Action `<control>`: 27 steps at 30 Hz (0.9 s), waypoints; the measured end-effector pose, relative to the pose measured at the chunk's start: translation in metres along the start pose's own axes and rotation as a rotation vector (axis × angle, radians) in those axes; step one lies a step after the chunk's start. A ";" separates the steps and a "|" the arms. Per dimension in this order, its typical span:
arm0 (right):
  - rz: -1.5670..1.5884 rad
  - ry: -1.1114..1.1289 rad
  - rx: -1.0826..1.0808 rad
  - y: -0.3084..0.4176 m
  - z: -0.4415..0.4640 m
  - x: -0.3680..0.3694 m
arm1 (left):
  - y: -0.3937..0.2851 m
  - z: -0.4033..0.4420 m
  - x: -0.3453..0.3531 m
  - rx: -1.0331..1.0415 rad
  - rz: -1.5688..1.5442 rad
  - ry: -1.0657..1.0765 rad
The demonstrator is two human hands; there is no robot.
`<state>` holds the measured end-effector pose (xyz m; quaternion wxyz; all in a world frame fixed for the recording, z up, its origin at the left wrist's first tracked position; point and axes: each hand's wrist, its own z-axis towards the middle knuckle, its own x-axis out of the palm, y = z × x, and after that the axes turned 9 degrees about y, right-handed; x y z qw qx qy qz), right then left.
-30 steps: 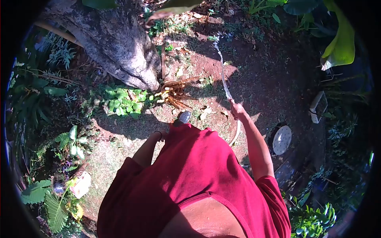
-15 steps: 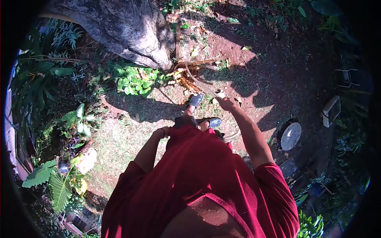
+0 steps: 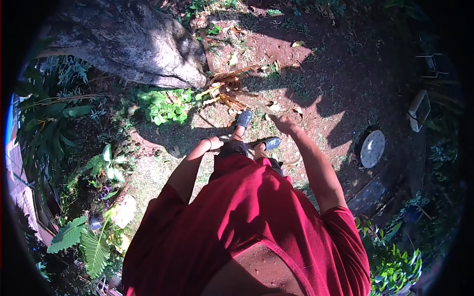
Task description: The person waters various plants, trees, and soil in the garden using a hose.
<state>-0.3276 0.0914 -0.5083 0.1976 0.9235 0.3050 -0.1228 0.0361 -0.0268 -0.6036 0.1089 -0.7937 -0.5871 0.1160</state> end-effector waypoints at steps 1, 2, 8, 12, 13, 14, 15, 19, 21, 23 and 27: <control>-0.049 0.062 -0.080 0.013 -0.029 -0.017 | -0.004 0.014 -0.006 0.045 -0.022 0.003; -0.101 0.125 -0.160 0.019 -0.046 -0.026 | -0.008 0.027 -0.013 0.090 -0.047 0.007; -0.186 -0.063 -0.670 -0.032 -0.022 0.013 | -0.130 0.089 -0.089 0.361 0.562 0.009; 0.433 -0.023 -0.281 -0.006 -0.097 -0.009 | -0.295 0.135 -0.123 0.163 1.062 0.023; 0.513 -0.006 -0.318 -0.009 -0.104 -0.011 | -0.344 0.025 -0.132 0.208 0.785 -0.153; 0.596 0.006 -0.355 -0.011 -0.117 -0.019 | -0.368 0.029 -0.133 0.223 0.855 -0.141; 0.936 0.166 -0.322 -0.016 -0.140 -0.032 | -0.383 0.049 -0.129 0.273 0.800 -0.183; 1.599 -0.038 -0.277 -0.079 -0.157 -0.061 | -0.423 0.133 -0.083 0.607 0.378 0.143; 1.783 -0.074 -0.308 -0.120 -0.159 -0.072 | -0.436 0.051 -0.036 0.438 -0.189 0.398; 1.938 -0.094 -0.408 -0.157 -0.153 -0.075 | -0.421 0.087 0.025 0.387 -0.251 0.424; 1.971 -0.028 -0.422 -0.195 -0.175 -0.081 | -0.459 0.003 0.123 0.709 -0.871 0.597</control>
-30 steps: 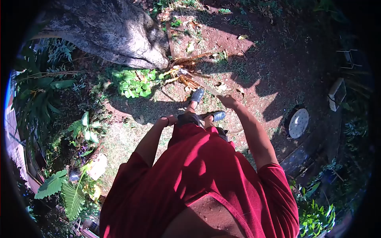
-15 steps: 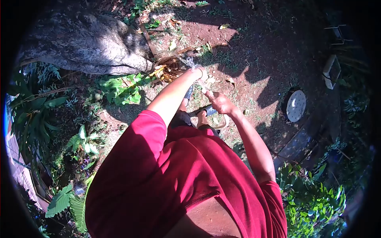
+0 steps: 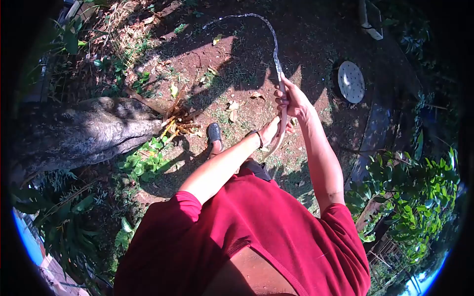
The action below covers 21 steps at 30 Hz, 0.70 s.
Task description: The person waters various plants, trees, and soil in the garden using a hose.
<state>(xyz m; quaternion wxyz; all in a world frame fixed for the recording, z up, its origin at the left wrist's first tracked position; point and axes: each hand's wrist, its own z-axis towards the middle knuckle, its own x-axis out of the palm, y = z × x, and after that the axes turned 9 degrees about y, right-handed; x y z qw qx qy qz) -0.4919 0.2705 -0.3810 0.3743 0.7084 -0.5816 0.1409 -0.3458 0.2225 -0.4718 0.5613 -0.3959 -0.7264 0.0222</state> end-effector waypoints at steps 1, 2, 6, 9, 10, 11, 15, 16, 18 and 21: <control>0.075 -0.010 0.008 0.003 -0.008 -0.009 | 0.004 -0.001 0.008 -0.010 -0.022 0.032; 0.113 0.026 -0.042 0.006 -0.015 -0.023 | 0.011 0.002 0.003 -0.033 0.091 0.094; 0.047 -0.021 -0.257 0.039 -0.030 -0.063 | 0.041 -0.003 0.033 -0.126 0.016 0.052; -0.085 0.007 -0.315 0.069 -0.032 -0.070 | 0.051 -0.009 0.080 -0.156 -0.084 -0.036; -0.192 -0.025 -0.289 0.077 -0.029 -0.071 | 0.070 -0.004 0.084 -0.146 -0.102 -0.073; -0.300 -0.063 -0.267 0.083 -0.027 -0.068 | 0.089 0.000 0.086 -0.138 -0.120 -0.103; -1.027 -0.255 -0.126 0.113 -0.011 -0.077 | 0.111 0.000 0.101 -0.087 -0.091 -0.171; -1.456 -0.419 -0.146 0.115 -0.008 -0.078 | 0.112 0.001 0.101 -0.133 0.004 -0.154; -2.179 -0.420 -0.232 0.122 0.000 -0.105 | 0.099 -0.007 0.103 -0.174 0.096 -0.148; -2.449 -0.427 -0.161 0.127 -0.002 -0.117 | 0.070 -0.017 0.112 -0.227 0.077 -0.155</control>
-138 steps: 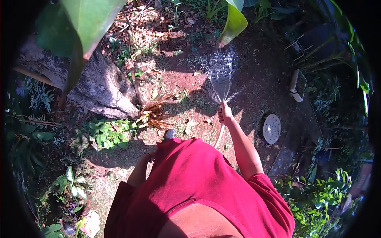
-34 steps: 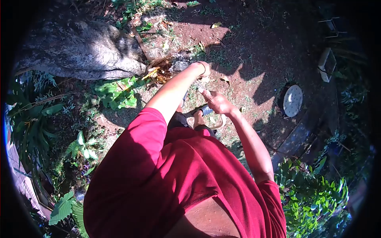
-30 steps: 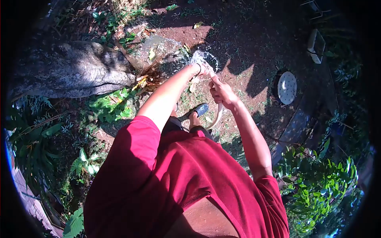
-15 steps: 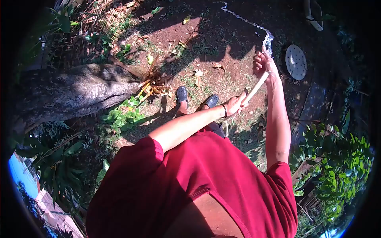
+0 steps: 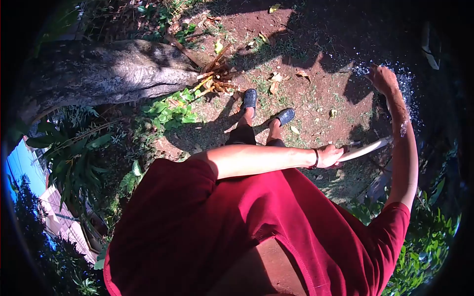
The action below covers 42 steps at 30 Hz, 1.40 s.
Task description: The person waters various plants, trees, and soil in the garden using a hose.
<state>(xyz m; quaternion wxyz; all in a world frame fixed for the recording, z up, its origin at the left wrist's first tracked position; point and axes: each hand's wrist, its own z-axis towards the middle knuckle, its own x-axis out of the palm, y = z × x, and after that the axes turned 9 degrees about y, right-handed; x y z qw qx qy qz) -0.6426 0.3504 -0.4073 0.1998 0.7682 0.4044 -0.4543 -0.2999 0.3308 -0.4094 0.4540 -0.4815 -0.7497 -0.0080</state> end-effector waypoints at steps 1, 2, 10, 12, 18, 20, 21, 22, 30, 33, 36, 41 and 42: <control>-0.076 -0.015 -0.049 -0.005 0.001 0.006 | -0.002 -0.001 0.001 -0.014 0.081 -0.007; -0.078 -0.013 -0.054 -0.001 0.000 0.005 | -0.007 -0.005 0.003 -0.029 0.161 -0.013; -0.050 0.014 -0.103 0.004 0.000 0.003 | 0.009 0.024 -0.004 -0.053 0.127 -0.016; 0.314 0.166 0.146 0.007 -0.003 -0.004 | -0.014 0.014 -0.004 -0.162 -0.038 0.088; 2.174 -0.001 -0.017 0.004 -0.045 0.005 | -0.036 0.036 -0.028 0.017 -0.359 0.119; 2.322 0.002 -0.019 0.024 -0.062 0.019 | -0.050 0.043 -0.036 0.002 -0.342 0.064; 2.265 0.005 0.021 0.042 -0.072 0.018 | -0.045 0.057 -0.047 -0.002 -0.318 0.048; 2.208 0.009 0.060 0.062 -0.082 0.016 | -0.036 0.070 -0.056 -0.006 -0.296 0.031; 1.874 -0.130 0.116 0.147 -0.118 0.002 | -0.049 0.055 -0.040 0.040 -0.403 -0.111; 2.003 -0.295 0.054 0.157 -0.113 0.016 | -0.052 0.050 -0.031 -0.016 -0.367 -0.187; 1.981 -0.347 0.095 0.165 -0.114 0.020 | -0.045 0.051 -0.030 -0.006 -0.380 -0.212; 2.166 -0.295 0.090 0.165 -0.110 0.026 | -0.035 0.052 -0.033 0.074 -0.338 -0.192; 2.232 -0.233 0.082 0.163 -0.111 0.024 | -0.040 0.047 -0.034 0.060 -0.313 -0.164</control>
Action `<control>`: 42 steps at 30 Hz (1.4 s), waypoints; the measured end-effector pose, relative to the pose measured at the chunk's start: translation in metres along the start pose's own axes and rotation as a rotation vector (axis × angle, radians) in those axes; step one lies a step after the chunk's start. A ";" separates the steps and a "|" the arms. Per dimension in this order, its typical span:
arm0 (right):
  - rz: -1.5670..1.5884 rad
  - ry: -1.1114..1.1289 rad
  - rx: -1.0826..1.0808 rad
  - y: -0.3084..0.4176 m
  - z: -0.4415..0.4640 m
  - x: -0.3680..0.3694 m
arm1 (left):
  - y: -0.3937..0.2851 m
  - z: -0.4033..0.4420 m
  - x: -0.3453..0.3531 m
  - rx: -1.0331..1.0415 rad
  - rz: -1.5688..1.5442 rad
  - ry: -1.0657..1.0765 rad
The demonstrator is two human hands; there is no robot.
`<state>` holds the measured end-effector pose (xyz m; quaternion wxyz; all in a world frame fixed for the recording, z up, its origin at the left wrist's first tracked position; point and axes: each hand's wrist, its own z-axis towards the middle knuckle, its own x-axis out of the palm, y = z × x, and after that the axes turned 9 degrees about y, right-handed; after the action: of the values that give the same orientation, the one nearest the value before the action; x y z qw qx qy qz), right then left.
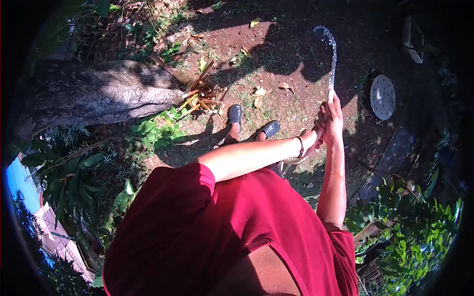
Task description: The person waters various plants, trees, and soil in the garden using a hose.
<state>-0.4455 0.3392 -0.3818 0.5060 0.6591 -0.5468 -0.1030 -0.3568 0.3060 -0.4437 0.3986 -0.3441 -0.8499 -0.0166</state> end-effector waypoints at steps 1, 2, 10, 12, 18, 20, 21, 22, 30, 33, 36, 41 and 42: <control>0.033 0.029 0.026 -0.001 0.001 -0.003 | -0.007 -0.006 -0.005 -0.046 0.137 0.012; 0.047 0.029 0.069 -0.003 0.001 -0.007 | -0.011 -0.007 -0.013 -0.107 0.232 0.086; 0.029 0.106 0.261 -0.048 -0.002 -0.028 | -0.013 -0.031 -0.130 -0.083 0.773 0.374; 0.112 0.098 0.274 -0.050 -0.006 -0.034 | -0.019 -0.051 -0.172 -0.222 1.013 0.164; 0.040 0.105 0.307 -0.048 -0.004 -0.045 | 0.010 -0.119 -0.303 -0.218 1.512 -0.196; 0.063 0.112 0.295 -0.044 0.000 -0.043 | 0.001 -0.158 -0.294 -0.321 1.559 -0.359; 0.063 0.111 0.281 -0.038 0.000 -0.038 | 0.005 -0.168 -0.303 -0.332 1.544 -0.365; 0.063 0.109 0.267 -0.033 0.000 -0.035 | 0.018 -0.169 -0.330 -0.333 1.525 -0.412; 0.032 0.141 0.294 -0.040 0.005 -0.029 | 0.021 -0.186 -0.324 -0.274 1.188 -0.521; 0.039 0.136 0.293 -0.043 0.006 -0.029 | 0.035 -0.170 -0.333 -0.157 1.179 -0.509; 0.034 0.125 0.259 -0.040 0.005 -0.027 | 0.038 -0.164 -0.323 -0.132 1.113 -0.454; 0.013 0.103 0.249 -0.037 0.008 -0.026 | 0.041 -0.170 -0.314 -0.113 1.290 -0.419; -0.006 0.110 0.233 -0.039 0.009 -0.028 | 0.042 -0.172 -0.314 -0.107 1.333 -0.434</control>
<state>-0.4387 0.3533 -0.4282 0.4550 0.7196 -0.5245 -0.0038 -0.0766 0.1066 -0.5530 0.1278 -0.8063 -0.5164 0.2585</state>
